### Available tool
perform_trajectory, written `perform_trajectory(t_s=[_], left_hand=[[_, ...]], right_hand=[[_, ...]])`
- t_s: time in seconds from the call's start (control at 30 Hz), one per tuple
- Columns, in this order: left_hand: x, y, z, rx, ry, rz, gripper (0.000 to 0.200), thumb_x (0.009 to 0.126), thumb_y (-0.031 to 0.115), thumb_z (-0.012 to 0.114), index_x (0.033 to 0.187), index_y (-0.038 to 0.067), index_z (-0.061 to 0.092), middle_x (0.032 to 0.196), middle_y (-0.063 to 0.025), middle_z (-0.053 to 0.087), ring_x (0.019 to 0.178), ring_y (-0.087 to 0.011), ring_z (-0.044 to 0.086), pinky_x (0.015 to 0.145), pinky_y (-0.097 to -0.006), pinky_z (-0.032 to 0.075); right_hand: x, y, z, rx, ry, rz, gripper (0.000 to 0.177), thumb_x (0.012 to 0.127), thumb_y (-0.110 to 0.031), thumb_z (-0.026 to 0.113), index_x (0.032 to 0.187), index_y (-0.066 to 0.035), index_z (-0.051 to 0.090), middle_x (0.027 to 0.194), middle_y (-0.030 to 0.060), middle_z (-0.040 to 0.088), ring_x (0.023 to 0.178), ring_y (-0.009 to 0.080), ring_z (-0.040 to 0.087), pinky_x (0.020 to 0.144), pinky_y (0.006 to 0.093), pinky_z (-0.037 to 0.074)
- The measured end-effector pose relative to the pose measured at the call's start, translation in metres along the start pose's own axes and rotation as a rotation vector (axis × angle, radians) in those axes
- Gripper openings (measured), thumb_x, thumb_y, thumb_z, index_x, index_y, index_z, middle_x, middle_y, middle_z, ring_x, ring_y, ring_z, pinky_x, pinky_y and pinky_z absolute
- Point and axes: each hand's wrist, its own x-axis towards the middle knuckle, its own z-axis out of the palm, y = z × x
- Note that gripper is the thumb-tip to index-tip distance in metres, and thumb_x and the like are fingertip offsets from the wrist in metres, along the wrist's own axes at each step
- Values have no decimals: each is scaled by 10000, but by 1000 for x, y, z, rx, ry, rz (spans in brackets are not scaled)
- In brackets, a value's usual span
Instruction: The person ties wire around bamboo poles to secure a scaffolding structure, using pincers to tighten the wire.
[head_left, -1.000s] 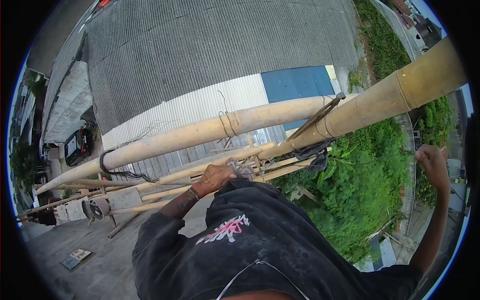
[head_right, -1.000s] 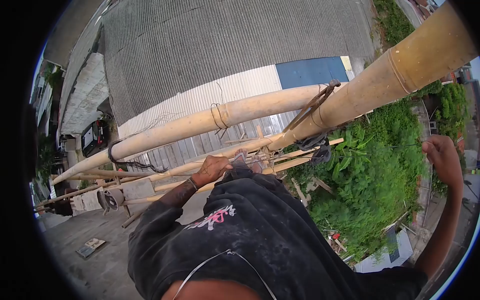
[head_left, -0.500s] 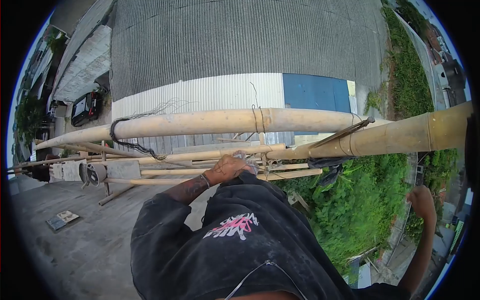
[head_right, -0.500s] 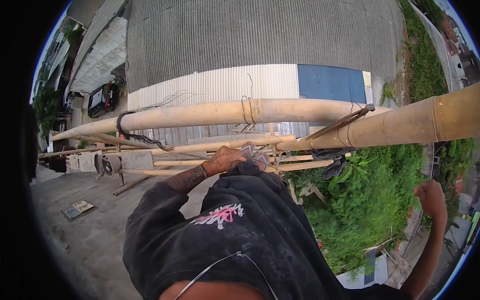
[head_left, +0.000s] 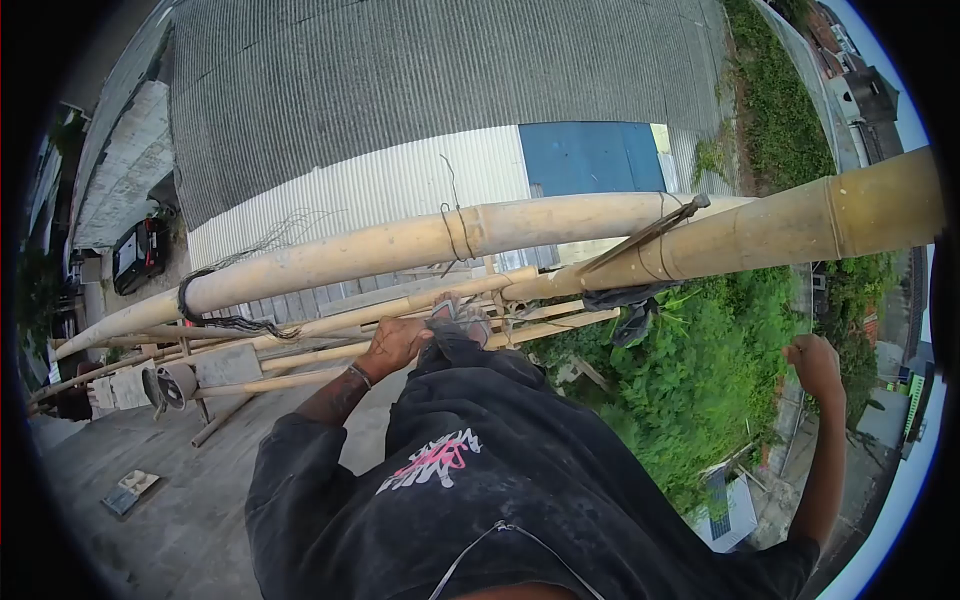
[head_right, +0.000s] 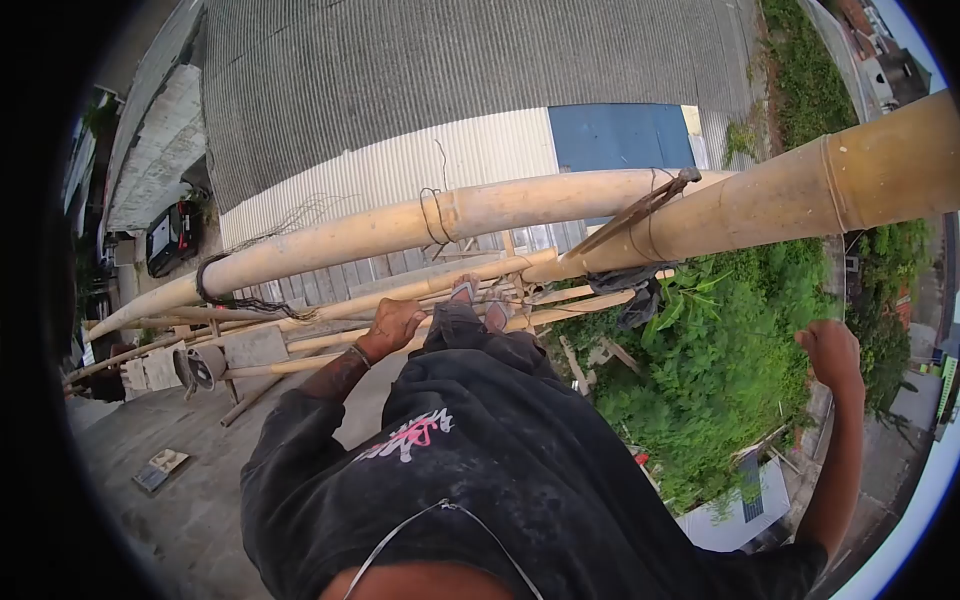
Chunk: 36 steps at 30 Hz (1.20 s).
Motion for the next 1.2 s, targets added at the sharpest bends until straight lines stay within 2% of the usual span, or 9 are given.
perform_trajectory(t_s=[0.1,0.2,0.4,0.53,0.67,0.8,0.9,1.0,1.2], left_hand=[[-14,-22,-11,66,47,-254,271,940,250,509,792,31,572,658,-187,564,632,-407,563,599,-467,444],[-37,-48,-9,130,-85,-335,273,944,245,500,799,26,577,676,-210,569,656,-414,568,606,-473,436],[-21,3,-3,0,-79,25,281,922,226,541,721,32,505,625,-181,513,603,-386,551,552,-450,416],[-18,35,-31,43,294,59,343,955,251,462,690,33,459,584,-160,464,544,-379,512,513,-454,392],[-65,-48,-20,192,383,-436,342,957,264,441,714,26,479,606,-197,488,582,-419,517,538,-487,395],[-73,-36,12,137,-95,-145,275,941,238,487,765,27,507,668,-225,558,653,-430,573,562,-487,434],[-44,23,-8,105,77,91,344,952,278,476,697,48,490,587,-150,494,522,-371,520,476,-444,386],[-22,58,-51,284,552,179,486,994,374,314,599,92,332,560,-91,350,470,-280,389,466,-407,266],[-68,-18,-47,598,589,-146,500,940,333,497,553,43,371,512,-149,399,485,-366,375,487,-440,266]], right_hand=[[-21,-59,21,84,-764,-87,345,875,-341,625,782,-20,712,662,96,654,614,175,608,624,300,475],[-46,-117,-56,596,-891,-207,373,849,-388,663,822,-21,726,689,80,672,619,119,596,594,274,454],[-5,-1,-51,605,307,34,425,860,-323,677,604,-8,551,580,70,630,490,91,546,475,268,400],[-17,-11,40,-58,-725,253,300,848,-334,671,787,-44,718,704,46,696,712,179,667,676,337,516],[-51,-93,-22,487,-854,-173,309,837,-342,692,801,-36,704,715,32,676,638,112,602,596,296,464],[-57,-51,-89,936,-189,-275,427,820,-390,712,691,12,647,577,-8,565,547,39,472,492,250,345],[-33,11,-67,634,251,28,487,814,-476,679,670,-13,636,549,6,552,537,110,528,501,305,385],[-20,37,21,-115,-335,243,468,823,-561,608,746,-106,685,740,74,656,672,287,619,609,449,463],[-56,-68,-20,551,-729,-225,512,838,-530,626,737,-29,664,645,20,601,605,135,555,567,294,444]])
